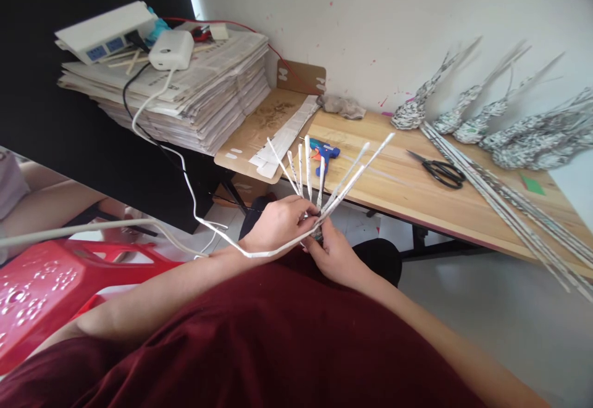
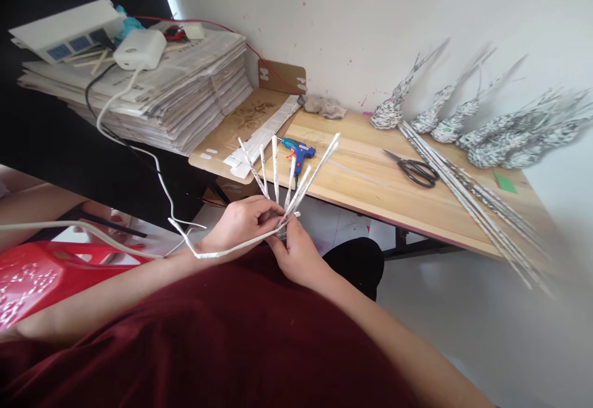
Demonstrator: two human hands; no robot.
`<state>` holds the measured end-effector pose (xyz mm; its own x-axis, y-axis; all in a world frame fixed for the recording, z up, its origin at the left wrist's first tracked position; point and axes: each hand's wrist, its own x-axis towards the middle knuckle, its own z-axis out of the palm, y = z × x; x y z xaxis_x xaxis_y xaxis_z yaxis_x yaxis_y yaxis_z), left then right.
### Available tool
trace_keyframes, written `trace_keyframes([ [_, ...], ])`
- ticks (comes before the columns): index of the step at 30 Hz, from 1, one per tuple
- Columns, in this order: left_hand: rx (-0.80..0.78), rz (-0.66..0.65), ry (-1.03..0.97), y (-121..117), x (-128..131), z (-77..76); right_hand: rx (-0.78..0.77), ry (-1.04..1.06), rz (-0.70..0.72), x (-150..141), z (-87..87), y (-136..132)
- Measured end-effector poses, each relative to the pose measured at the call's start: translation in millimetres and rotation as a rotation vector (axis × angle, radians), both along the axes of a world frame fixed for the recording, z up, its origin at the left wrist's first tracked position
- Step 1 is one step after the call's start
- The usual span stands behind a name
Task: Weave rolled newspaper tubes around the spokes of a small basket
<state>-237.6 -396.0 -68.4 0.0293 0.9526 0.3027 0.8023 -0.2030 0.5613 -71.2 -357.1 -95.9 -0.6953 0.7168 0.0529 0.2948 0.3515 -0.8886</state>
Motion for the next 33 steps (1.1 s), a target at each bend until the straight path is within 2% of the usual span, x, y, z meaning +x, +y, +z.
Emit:
trace_keyframes([
  [3, -0.016, 0.015, -0.103, 1.2, 2.7, 0.8, -0.027, 0.014, -0.008, 0.7, -2.4, 0.8],
  [7, -0.023, 0.007, -0.264, -0.9, 1.2, -2.0, -0.148, 0.022, -0.023, 1.0, -4.3, 0.6],
  [12, -0.103, -0.045, -0.494, -6.1, -4.6, -15.0, -0.292, 0.065, -0.016, 0.0, -1.6, -1.0],
  [17, -0.111, -0.098, -0.645, -11.5, -6.9, -26.7, -0.312, 0.087, 0.01, -1.1, 1.4, -1.1],
  [22, -0.165, -0.103, -0.651, -14.5, -9.2, -28.6, -0.361, 0.106, 0.019, -1.2, -1.2, -0.8],
  [26, -0.216, -0.106, -0.845, -12.9, -7.8, -27.0, -0.455, 0.13, 0.005, -0.5, -4.5, -0.8],
  [29, -0.297, -0.068, -0.906, -11.7, -6.3, -23.0, -0.411, 0.1, 0.012, 0.4, -5.5, -0.2],
  [33, -0.341, -0.037, -0.796, -11.0, -7.1, -18.0, -0.249, 0.013, 0.004, 1.3, -4.2, 0.4],
])
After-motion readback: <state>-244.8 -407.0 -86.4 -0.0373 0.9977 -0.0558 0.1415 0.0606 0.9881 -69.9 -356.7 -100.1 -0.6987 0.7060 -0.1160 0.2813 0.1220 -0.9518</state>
